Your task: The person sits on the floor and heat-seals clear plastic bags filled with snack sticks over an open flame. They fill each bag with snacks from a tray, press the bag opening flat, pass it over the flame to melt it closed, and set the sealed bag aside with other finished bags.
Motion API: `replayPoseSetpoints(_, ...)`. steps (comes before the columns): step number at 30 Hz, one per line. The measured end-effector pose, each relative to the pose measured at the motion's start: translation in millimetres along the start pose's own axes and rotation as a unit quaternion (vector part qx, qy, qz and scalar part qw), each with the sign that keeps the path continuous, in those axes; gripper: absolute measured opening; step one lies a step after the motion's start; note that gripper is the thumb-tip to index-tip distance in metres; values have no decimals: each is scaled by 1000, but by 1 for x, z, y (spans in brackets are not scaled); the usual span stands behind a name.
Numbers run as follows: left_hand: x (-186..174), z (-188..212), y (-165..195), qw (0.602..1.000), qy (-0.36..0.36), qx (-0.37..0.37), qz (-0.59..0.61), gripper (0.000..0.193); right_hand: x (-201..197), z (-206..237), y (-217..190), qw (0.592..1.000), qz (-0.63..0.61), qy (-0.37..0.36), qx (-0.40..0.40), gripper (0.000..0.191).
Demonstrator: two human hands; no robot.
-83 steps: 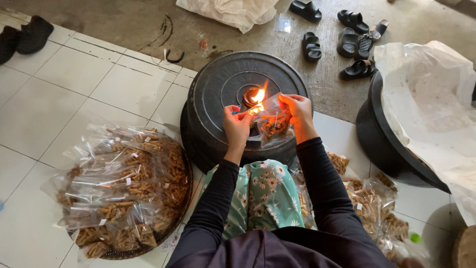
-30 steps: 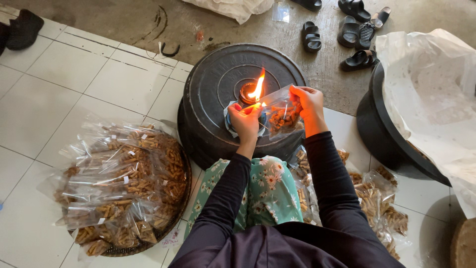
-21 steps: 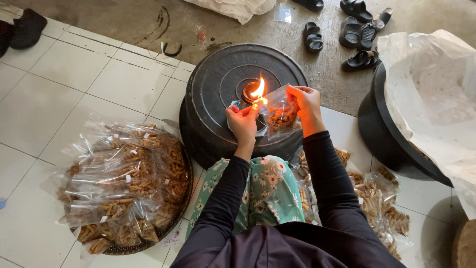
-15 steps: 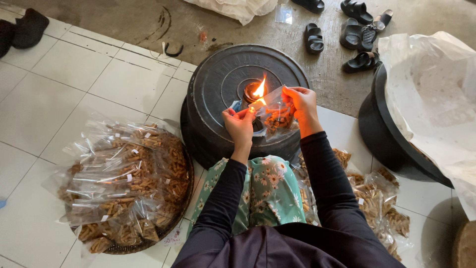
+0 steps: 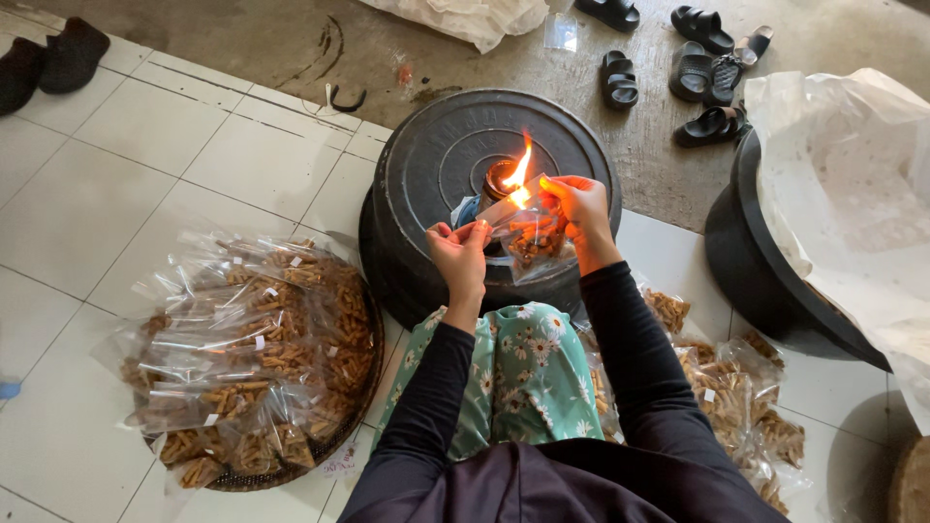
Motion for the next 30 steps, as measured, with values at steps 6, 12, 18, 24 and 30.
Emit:
replayPoseSetpoints(6,-10,6,8,1000,9,-15,10,46,10,11,0,999,-23,-23,-2,18)
replayPoseSetpoints(12,-15,18,23,999,24,-26,17,47,21,34,-12,998,-23,-59,-6,17)
replayPoseSetpoints(18,-16,30,29,999,26,-15,30,46,22,32,-12,997,-13,-81,9,14)
replayPoseSetpoints(24,-7,21,23,998,30,-32,47,47,14,18,-6,998,-14,-61,15,16)
replayPoseSetpoints(30,11,6,10,997,18,-32,64,47,4,0,-7,996,-78,-16,46,12)
Point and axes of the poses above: each hand's wrist, its own z-axis away from the middle knuckle, its own x-axis out of the palm, y = z × x, the point moved 1 cm from there along -z, towards the middle knuckle, and after that the axes turned 4 degrees about -z, right-handed, at the moved point
